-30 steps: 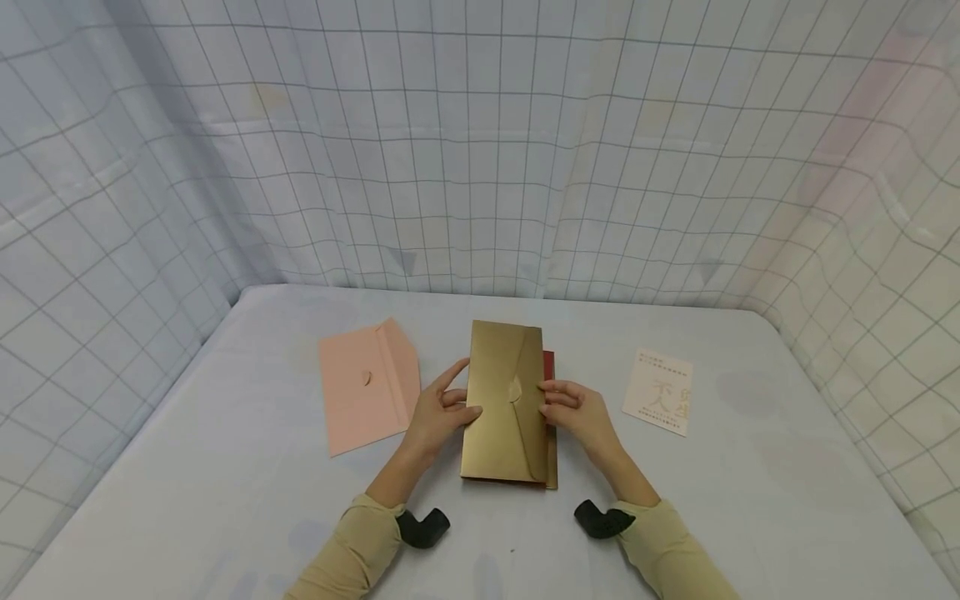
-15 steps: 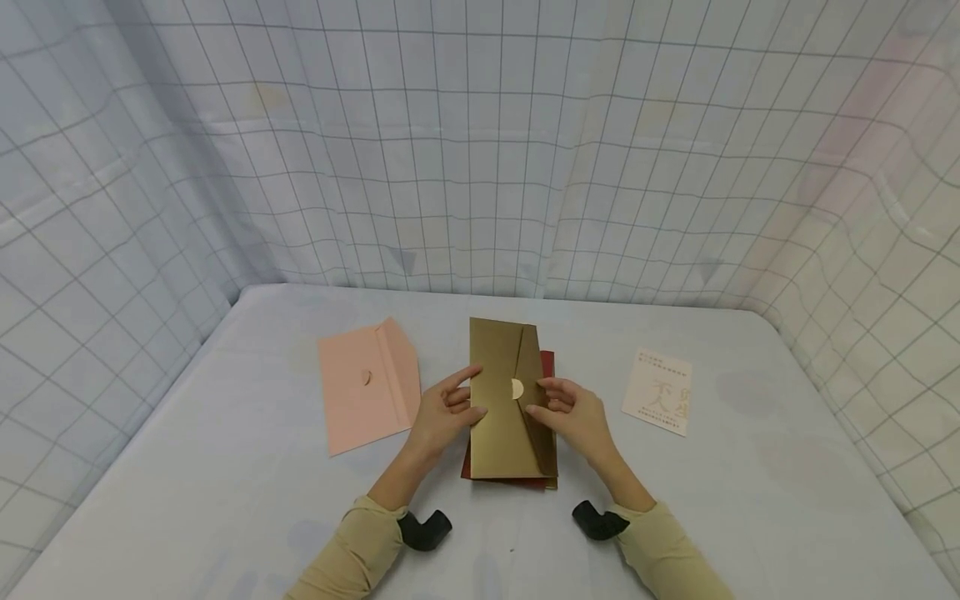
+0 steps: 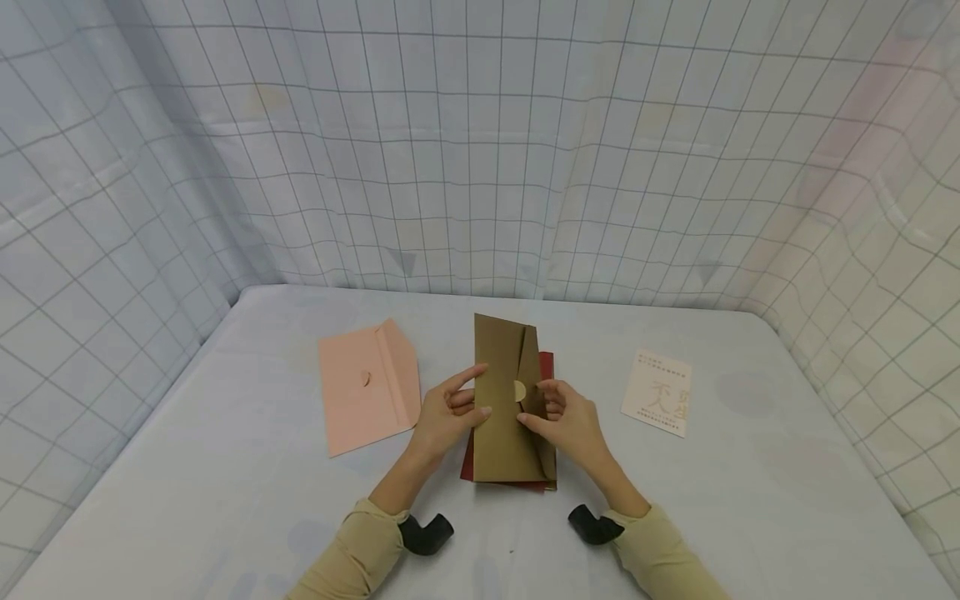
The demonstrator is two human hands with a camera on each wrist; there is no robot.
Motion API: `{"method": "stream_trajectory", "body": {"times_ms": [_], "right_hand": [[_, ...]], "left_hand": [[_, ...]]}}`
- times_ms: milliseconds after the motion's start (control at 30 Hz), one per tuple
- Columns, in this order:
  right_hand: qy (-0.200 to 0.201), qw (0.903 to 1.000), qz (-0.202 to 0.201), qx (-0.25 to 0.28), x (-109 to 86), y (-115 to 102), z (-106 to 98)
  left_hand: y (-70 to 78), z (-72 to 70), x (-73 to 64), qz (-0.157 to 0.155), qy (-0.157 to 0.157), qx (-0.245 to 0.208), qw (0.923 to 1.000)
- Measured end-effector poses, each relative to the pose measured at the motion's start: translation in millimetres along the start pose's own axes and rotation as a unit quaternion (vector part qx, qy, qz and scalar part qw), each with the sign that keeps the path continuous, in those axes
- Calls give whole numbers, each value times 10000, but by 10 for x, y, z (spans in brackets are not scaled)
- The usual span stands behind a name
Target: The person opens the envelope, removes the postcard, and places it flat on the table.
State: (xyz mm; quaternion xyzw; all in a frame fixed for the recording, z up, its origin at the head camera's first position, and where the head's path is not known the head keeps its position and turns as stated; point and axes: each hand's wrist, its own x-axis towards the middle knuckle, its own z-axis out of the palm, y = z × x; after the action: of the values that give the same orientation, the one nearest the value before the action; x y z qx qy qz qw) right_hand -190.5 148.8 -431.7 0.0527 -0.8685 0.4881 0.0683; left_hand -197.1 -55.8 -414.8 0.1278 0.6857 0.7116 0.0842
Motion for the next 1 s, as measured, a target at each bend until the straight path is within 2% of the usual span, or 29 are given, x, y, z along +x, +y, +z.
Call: {"method": "stream_trajectory", "body": {"times_ms": [200, 433, 533, 733, 1000], "right_hand": [[-6, 9999, -131, -91, 1, -24, 10], [-255, 9979, 220, 549, 29, -28, -51], [-270, 9972, 197, 673, 34, -11, -61], [-38, 9954, -79, 952, 27, -14, -49], [358, 9896, -783, 1151, 13, -13, -29]], "left_hand": [[-12, -10, 15, -69, 94, -27, 9999], [-69, -39, 52, -421, 400, -215, 9981], [-78, -49, 59, -523, 493, -295, 9970], [-64, -52, 70, -640, 674, -457, 9946], [-27, -66, 65, -686, 638, -613, 9937]]}}
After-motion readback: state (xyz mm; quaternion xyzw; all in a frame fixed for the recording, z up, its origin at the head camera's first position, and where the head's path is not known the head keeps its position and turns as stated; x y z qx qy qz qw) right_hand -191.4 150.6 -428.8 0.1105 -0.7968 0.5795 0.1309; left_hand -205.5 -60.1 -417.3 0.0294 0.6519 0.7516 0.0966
